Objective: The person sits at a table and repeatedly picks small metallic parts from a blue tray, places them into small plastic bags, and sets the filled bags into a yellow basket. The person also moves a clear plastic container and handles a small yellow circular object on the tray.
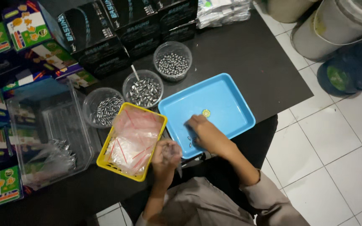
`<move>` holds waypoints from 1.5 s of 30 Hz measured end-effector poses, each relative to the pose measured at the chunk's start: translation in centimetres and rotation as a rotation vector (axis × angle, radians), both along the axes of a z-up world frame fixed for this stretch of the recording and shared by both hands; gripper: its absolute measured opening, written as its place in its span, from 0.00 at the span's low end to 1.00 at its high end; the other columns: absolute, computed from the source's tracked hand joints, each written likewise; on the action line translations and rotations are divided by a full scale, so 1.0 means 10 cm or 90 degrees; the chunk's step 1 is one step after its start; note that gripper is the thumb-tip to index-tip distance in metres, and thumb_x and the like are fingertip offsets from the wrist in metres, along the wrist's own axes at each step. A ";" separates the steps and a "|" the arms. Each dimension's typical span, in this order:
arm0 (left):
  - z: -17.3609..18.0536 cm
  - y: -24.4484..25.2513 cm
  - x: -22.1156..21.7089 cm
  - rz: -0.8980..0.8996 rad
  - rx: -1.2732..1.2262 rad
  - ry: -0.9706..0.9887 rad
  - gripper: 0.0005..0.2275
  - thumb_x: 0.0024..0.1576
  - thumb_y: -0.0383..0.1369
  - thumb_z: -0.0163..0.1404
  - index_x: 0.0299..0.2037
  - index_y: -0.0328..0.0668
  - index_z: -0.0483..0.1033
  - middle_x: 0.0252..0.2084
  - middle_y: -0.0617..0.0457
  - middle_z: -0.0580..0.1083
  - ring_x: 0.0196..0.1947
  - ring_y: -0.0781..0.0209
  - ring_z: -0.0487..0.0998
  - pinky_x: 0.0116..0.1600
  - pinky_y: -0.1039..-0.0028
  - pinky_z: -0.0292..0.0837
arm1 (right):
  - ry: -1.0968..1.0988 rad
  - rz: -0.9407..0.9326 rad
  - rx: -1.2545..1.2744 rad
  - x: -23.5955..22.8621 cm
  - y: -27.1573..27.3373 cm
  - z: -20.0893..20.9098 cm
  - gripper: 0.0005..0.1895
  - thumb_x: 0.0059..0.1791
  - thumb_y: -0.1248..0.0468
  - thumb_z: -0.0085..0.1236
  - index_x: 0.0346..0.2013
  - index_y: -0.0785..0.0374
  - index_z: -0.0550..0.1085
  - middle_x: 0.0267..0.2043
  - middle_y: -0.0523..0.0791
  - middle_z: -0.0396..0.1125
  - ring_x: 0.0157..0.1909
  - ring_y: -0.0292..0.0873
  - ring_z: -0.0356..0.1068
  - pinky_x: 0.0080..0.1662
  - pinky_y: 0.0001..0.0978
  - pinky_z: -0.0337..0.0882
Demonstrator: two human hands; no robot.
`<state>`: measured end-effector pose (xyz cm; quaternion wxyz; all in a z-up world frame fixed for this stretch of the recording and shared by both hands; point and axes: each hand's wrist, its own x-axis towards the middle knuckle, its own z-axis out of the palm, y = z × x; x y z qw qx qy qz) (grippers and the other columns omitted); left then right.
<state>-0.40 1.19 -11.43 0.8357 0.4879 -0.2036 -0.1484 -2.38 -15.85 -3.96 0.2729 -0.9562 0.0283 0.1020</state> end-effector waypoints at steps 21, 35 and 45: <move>0.38 0.25 -0.17 -0.127 0.379 0.036 0.11 0.51 0.38 0.49 0.40 0.44 0.69 0.31 0.59 0.71 0.30 0.71 0.69 0.38 0.83 0.61 | 0.004 -0.135 0.107 -0.66 -0.26 -0.02 0.14 0.37 0.76 0.39 0.32 0.59 0.69 0.34 0.46 0.63 0.35 0.46 0.64 0.38 0.33 0.63; 0.51 0.30 -0.07 -0.105 0.353 -0.026 0.10 0.50 0.34 0.51 0.40 0.43 0.70 0.30 0.57 0.70 0.30 0.69 0.69 0.38 0.81 0.62 | -0.023 -0.046 0.166 -0.39 -0.02 0.05 0.22 0.41 0.76 0.39 0.50 0.65 0.63 0.45 0.49 0.57 0.44 0.50 0.62 0.45 0.37 0.62; 0.61 -0.12 0.22 -0.055 0.229 -0.241 0.13 0.50 0.31 0.55 0.43 0.38 0.69 0.32 0.48 0.73 0.36 0.57 0.74 0.46 0.66 0.67 | 0.027 0.029 0.071 -0.25 0.07 0.36 0.13 0.39 0.70 0.54 0.39 0.66 0.69 0.45 0.52 0.62 0.47 0.57 0.66 0.44 0.44 0.70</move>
